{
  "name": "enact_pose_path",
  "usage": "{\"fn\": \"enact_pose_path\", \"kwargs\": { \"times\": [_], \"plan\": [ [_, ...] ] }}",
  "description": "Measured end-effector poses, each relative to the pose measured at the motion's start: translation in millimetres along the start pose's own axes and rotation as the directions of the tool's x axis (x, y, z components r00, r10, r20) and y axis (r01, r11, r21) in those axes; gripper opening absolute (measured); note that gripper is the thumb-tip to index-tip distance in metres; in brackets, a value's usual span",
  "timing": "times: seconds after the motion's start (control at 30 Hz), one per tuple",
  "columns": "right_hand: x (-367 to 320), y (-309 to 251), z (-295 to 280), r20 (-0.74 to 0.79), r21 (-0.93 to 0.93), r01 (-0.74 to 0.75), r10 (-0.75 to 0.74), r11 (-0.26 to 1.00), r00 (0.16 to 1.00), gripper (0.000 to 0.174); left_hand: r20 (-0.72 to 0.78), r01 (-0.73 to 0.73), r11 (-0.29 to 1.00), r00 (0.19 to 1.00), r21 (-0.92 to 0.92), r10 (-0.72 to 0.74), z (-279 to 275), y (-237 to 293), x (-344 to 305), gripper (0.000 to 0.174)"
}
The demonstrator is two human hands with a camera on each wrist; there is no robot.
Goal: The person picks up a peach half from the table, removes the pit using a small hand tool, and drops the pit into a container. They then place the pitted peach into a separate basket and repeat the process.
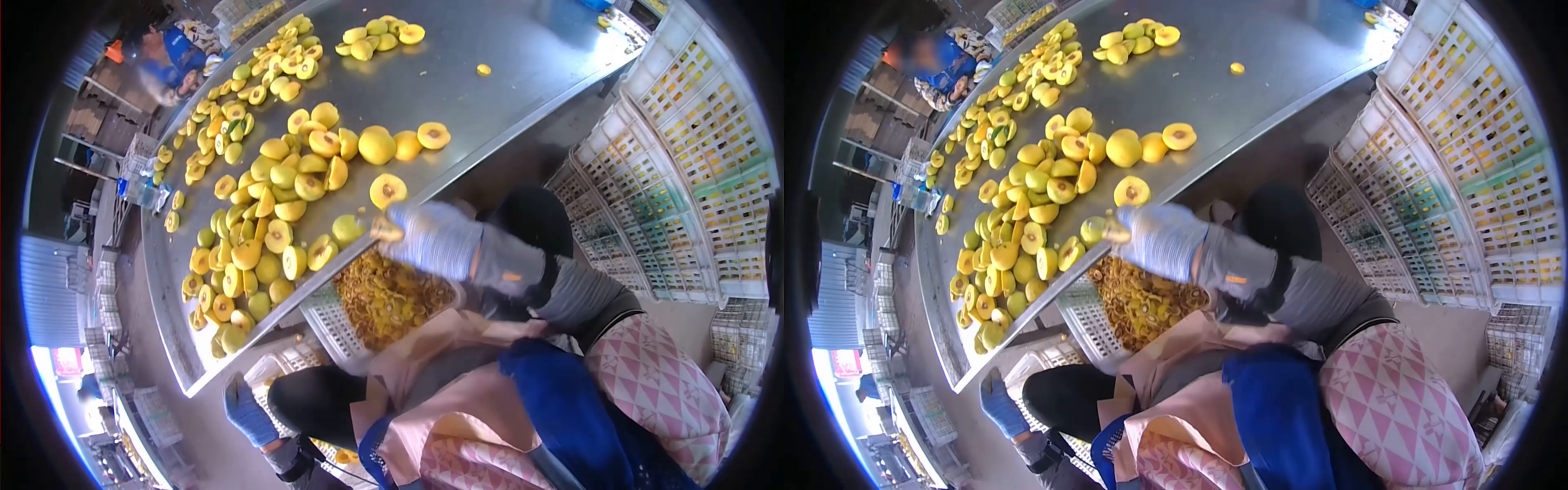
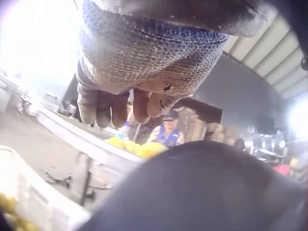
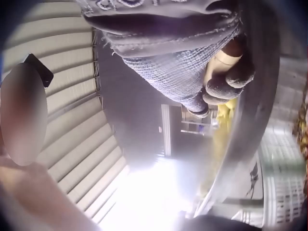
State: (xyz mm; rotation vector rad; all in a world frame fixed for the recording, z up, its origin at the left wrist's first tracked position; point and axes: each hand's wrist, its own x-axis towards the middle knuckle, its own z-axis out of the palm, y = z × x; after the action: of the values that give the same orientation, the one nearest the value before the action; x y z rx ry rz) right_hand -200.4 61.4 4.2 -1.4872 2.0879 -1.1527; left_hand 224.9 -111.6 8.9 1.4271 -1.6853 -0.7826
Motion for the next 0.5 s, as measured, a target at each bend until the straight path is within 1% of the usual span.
{"fn": "enact_pose_path", "kwargs": {
  "times": [0.03, 0.07, 0.1, 0.17, 0.23, 0.27, 0.3, 0.33, 0.37, 0.4, 0.43, 0.5],
  "plan": [
    [14.1, 5.0, -17.5, -0.047, -0.047, -0.027, 0.025, 0.999, 0.999, 0.031, 0.068, -0.102, 0.992, 0.993, 0.068, 0.097, 19.3, 23.3, 1.6, 0.016],
    [27.9, 5.1, -37.0, -0.097, -0.118, -0.085, 0.074, 0.989, 0.993, 0.028, 0.156, -0.211, 0.976, 0.967, 0.057, 0.200, 35.9, 42.1, 2.3, 0.015],
    [42.3, 7.7, -55.5, -0.150, -0.184, -0.146, 0.119, 0.972, 0.982, 0.027, 0.155, -0.208, 0.977, 0.968, 0.049, 0.198, 51.4, 63.2, -0.1, 0.015],
    [76.5, 46.5, -78.1, -0.175, -0.349, -0.250, 0.200, 0.903, 0.964, 0.029, 0.362, -0.320, 0.947, 0.884, 0.009, 0.295, 83.1, 106.1, -8.4, 0.015],
    [101.8, 78.1, -91.8, -0.160, -0.502, -0.329, 0.288, 0.800, 0.944, 0.028, 0.463, -0.389, 0.921, 0.816, -0.004, 0.347, 107.8, 138.6, -19.4, 0.014],
    [107.0, 97.1, -92.4, -0.162, -0.508, -0.327, 0.285, 0.797, 0.945, 0.028, 0.504, -0.319, 0.946, 0.808, -0.062, 0.306, 119.1, 141.3, -22.9, 0.013],
    [109.7, 117.1, -90.3, -0.107, -0.534, -0.320, 0.312, 0.783, 0.944, 0.030, 0.502, -0.317, 0.946, 0.809, -0.066, 0.306, 129.6, 141.6, -25.9, 0.013],
    [112.8, 119.2, -89.9, -0.051, -0.560, -0.307, 0.337, 0.770, 0.940, 0.032, 0.524, -0.353, 0.931, 0.777, -0.096, 0.349, 139.9, 141.3, -27.8, 0.013],
    [114.9, 121.0, -84.7, -0.047, -0.564, -0.299, 0.332, 0.770, 0.942, 0.032, 0.543, -0.386, 0.914, 0.745, -0.124, 0.388, 147.9, 143.1, -30.4, 0.012],
    [112.6, 112.8, -75.6, -0.025, -0.547, -0.305, 0.350, 0.779, 0.937, 0.035, 0.573, -0.336, 0.933, 0.742, -0.131, 0.348, 152.5, 148.3, -34.8, 0.011],
    [109.5, 106.3, -66.6, 0.000, -0.530, -0.311, 0.367, 0.789, 0.930, 0.038, 0.567, -0.329, 0.936, 0.750, -0.125, 0.340, 158.3, 146.9, -37.7, 0.011],
    [106.5, 98.2, -53.7, 0.045, -0.514, -0.262, 0.330, 0.817, 0.943, 0.039, 0.608, -0.186, 0.959, 0.743, -0.214, 0.279, 173.4, 127.8, -41.3, 0.011]
  ]
}}
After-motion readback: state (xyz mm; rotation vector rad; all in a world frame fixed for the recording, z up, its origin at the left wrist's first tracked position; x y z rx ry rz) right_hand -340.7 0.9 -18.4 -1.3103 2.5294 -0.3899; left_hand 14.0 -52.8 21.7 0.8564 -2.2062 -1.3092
